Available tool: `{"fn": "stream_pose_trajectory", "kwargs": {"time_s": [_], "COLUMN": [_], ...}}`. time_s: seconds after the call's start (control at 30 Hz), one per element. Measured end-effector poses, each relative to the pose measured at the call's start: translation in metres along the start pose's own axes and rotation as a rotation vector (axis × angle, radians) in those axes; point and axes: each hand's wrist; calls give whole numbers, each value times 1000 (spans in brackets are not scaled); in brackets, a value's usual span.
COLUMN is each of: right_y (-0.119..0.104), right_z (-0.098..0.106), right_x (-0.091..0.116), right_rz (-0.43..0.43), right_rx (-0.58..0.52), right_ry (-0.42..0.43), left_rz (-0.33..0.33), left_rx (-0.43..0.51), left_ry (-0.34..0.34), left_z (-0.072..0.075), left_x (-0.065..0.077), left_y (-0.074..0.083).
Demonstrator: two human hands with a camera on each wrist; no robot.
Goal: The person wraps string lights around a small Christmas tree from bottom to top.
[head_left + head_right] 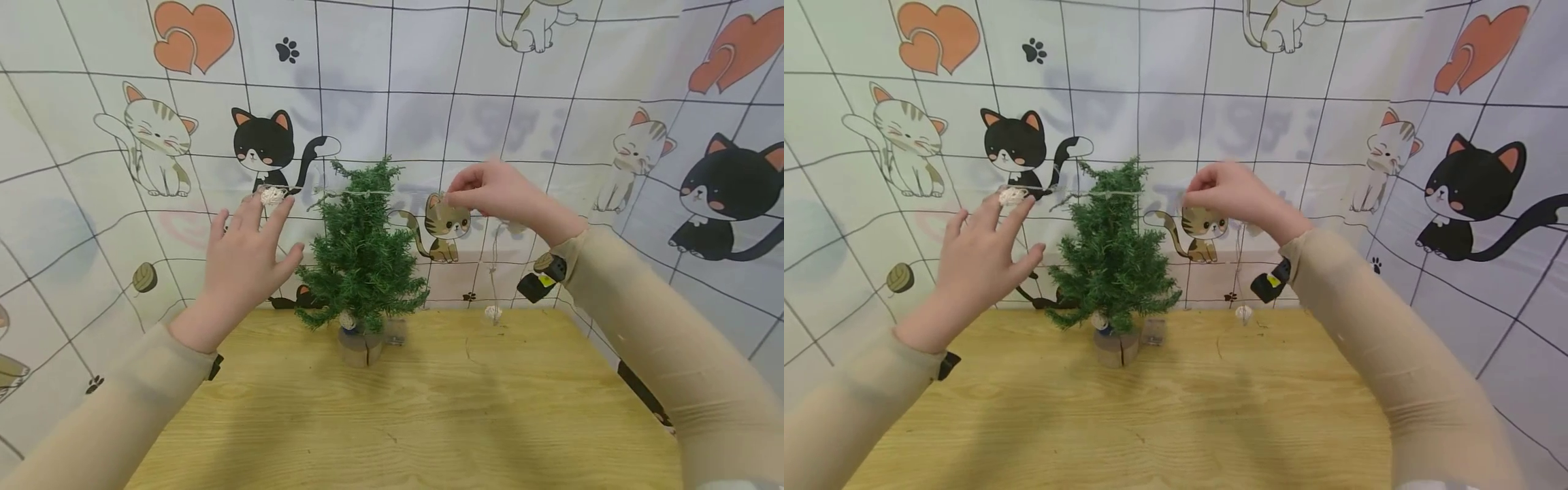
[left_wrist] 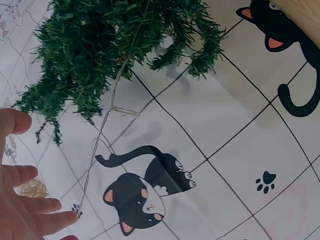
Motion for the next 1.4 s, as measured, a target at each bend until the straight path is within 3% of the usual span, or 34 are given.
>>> {"fn": "stream_pose_trajectory", "kwargs": {"time_s": [0.13,0.27,0.33,0.5,0.57,0.67,0.77,0.87,1.03,1.2,1.4], "right_y": [0,-1,-2,-6,-6,-5,-4,-5,-7,-2,12], "right_z": [8,13,14,13,13,10,5,-2,-15,-29,-48], "right_x": [-15,-31,-40,-63,-70,-80,-89,-98,-106,-112,-119], "right_rz": [-18,-39,-68,-126,-124,-93,-51,-4,34,24,-43], "right_rx": [43,-77,-279,-985,-1159,-1296,-1378,-1416,-1419,-1375,-1395], "right_ry": [50,89,67,-79,-108,-103,-98,-111,-117,-105,-63], "left_rz": [13,8,11,84,125,169,193,208,239,302,332], "left_rx": [-12,-7,3,64,102,146,177,211,318,381,344], "left_ry": [24,50,56,6,-40,-104,-142,-138,-142,-249,-393], "left_z": [-9,-21,-26,-34,-35,-38,-43,-48,-57,-66,-82], "left_x": [-3,-7,-11,-21,-26,-31,-33,-33,-30,-27,-16], "left_y": [-10,-18,-20,-22,-21,-20,-19,-24,-36,-46,-59]}}
Point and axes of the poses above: each hand's wrist, its own x-axis away from the middle knuckle, its own z-axis out of the back of the hand, y = z × x, and after that the axes turned 6 degrees about -z, right-handed
